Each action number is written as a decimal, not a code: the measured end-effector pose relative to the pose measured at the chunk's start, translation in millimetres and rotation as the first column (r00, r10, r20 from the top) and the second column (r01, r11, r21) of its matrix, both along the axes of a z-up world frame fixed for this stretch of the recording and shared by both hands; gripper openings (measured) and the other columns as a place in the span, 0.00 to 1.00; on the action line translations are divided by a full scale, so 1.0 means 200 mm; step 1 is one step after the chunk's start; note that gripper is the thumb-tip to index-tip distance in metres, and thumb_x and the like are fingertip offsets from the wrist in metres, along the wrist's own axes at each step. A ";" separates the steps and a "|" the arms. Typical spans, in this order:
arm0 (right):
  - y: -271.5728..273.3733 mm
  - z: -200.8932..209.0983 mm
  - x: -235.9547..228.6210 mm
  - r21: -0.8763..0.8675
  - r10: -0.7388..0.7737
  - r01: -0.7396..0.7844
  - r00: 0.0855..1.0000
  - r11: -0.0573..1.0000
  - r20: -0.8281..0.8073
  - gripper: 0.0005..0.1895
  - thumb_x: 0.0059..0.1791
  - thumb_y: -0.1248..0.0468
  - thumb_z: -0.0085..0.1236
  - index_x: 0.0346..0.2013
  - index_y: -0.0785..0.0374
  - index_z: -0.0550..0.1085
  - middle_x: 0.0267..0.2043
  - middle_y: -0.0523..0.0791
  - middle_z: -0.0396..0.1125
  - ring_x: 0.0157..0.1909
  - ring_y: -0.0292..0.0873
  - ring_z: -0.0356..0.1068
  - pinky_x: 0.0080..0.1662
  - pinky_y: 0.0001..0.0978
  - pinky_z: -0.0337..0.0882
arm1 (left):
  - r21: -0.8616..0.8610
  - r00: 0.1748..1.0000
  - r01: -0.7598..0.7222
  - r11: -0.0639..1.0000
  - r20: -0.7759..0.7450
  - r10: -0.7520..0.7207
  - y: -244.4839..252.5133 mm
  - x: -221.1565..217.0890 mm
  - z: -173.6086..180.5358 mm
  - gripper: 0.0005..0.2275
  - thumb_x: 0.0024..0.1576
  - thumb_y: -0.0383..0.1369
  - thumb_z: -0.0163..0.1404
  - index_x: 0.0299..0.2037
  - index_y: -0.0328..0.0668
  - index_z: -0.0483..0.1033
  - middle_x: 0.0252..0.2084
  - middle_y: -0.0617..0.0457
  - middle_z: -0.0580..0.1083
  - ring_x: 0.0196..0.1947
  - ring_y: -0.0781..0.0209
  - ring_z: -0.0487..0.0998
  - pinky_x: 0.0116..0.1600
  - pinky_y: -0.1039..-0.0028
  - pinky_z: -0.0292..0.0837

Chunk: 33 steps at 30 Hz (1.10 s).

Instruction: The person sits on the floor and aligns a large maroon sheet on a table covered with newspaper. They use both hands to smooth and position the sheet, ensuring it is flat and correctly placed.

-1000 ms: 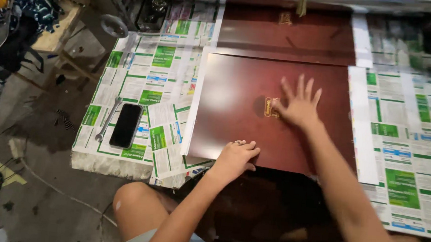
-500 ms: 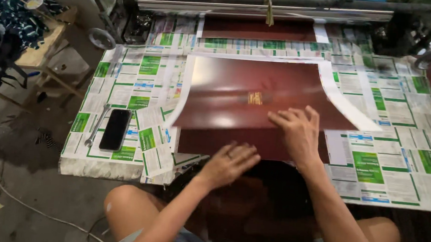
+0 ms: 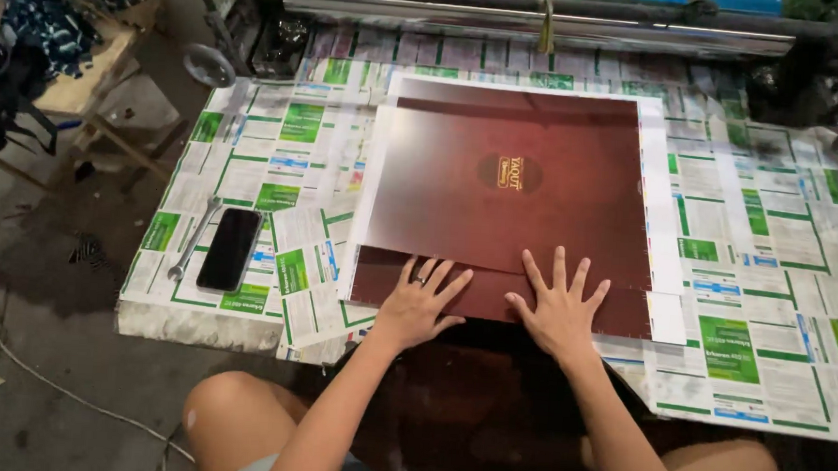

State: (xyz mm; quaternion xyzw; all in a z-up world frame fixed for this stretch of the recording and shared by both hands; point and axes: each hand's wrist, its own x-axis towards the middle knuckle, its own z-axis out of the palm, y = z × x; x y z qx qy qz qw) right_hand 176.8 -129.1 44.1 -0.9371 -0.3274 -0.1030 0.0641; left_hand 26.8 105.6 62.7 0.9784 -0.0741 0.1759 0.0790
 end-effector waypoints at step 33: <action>0.53 0.04 0.98 -0.036 -0.066 0.060 0.977 0.998 -0.201 0.47 0.48 0.25 0.32 0.78 0.33 0.40 0.82 0.50 0.23 0.80 0.65 0.19 0.66 0.80 0.20 | 0.030 1.000 -0.016 0.999 0.023 0.016 0.01 0.03 -0.05 0.32 0.60 0.57 0.45 0.72 0.55 0.62 0.75 0.41 0.57 0.75 0.41 0.54 0.73 0.40 0.45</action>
